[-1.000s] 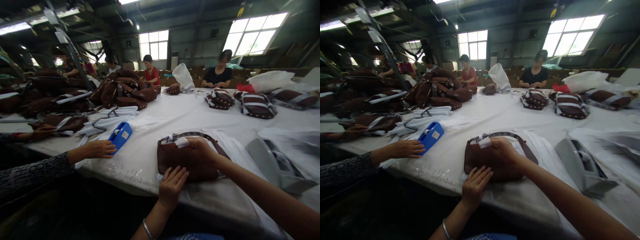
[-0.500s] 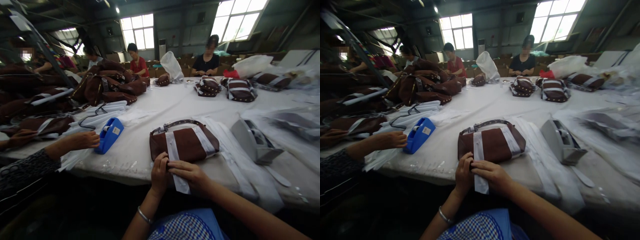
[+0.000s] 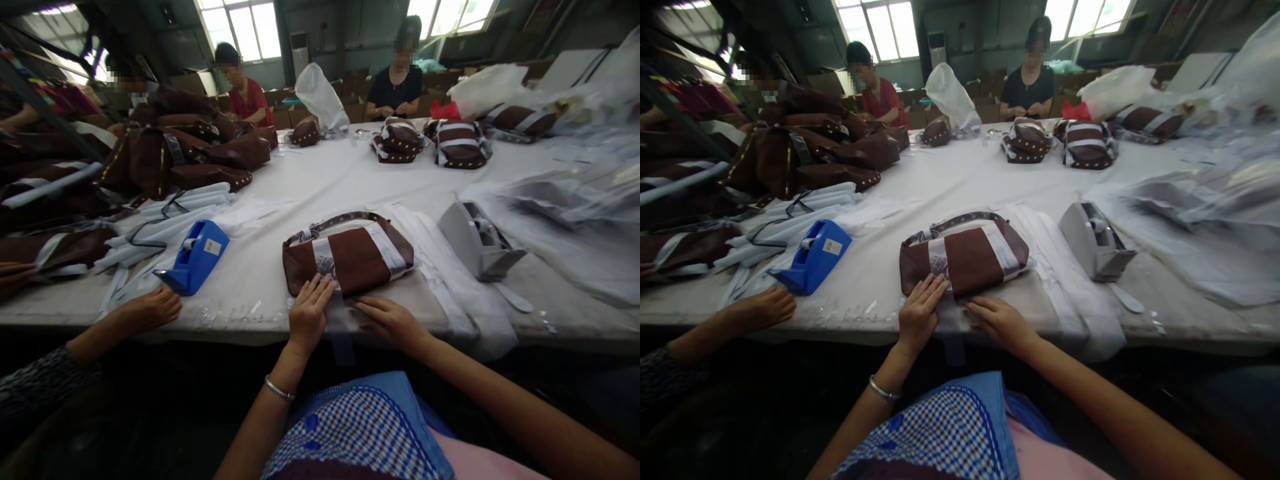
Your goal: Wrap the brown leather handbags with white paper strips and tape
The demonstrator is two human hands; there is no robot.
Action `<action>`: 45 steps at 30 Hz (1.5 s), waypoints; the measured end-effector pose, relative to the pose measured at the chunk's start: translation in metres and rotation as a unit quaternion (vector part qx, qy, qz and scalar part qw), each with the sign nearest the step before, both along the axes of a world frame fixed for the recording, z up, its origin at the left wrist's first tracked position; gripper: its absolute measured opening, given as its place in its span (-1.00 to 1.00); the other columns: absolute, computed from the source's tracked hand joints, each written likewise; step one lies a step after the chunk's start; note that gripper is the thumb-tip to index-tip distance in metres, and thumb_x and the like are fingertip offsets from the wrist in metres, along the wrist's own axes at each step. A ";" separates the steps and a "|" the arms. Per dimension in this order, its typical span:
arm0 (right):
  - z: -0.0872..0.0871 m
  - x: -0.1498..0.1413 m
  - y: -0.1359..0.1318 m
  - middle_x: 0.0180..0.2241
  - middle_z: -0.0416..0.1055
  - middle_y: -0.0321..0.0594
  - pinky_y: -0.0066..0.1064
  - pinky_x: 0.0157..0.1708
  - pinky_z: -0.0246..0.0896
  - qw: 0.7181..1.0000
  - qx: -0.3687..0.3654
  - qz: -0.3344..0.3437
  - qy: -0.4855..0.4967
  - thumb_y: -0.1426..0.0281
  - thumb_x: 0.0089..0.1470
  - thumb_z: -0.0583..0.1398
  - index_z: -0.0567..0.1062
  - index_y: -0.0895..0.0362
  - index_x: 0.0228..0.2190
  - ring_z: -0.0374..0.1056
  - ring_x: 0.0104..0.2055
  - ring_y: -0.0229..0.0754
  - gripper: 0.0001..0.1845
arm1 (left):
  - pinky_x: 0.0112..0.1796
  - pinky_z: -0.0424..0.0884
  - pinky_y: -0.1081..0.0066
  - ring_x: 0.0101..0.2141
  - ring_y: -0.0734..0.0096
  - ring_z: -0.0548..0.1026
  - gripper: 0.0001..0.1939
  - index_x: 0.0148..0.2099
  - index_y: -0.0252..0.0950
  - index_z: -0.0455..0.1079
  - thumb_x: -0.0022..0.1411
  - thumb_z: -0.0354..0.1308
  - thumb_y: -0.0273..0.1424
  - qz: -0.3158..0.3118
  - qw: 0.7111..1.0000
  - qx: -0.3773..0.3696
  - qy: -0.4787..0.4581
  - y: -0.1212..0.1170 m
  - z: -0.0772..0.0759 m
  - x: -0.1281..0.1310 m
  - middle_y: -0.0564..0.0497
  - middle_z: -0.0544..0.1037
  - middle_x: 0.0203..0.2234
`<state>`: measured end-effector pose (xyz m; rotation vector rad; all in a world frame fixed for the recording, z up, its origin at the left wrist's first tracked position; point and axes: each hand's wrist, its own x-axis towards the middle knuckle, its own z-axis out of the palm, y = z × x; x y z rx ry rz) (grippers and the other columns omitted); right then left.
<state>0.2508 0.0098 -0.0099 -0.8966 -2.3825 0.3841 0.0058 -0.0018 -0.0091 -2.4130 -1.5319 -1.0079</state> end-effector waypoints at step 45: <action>-0.005 -0.062 -0.012 -0.46 0.44 -0.22 -0.39 -0.43 0.13 0.995 0.057 -0.004 -0.080 0.55 0.12 0.21 0.57 0.10 -0.44 0.32 -0.40 -0.18 -0.82 | 0.15 0.41 0.25 0.19 0.29 0.38 -0.31 0.32 -0.10 0.22 0.18 0.21 -0.59 -0.017 0.998 -0.034 0.047 0.042 0.063 -0.022 0.03 0.40 0.22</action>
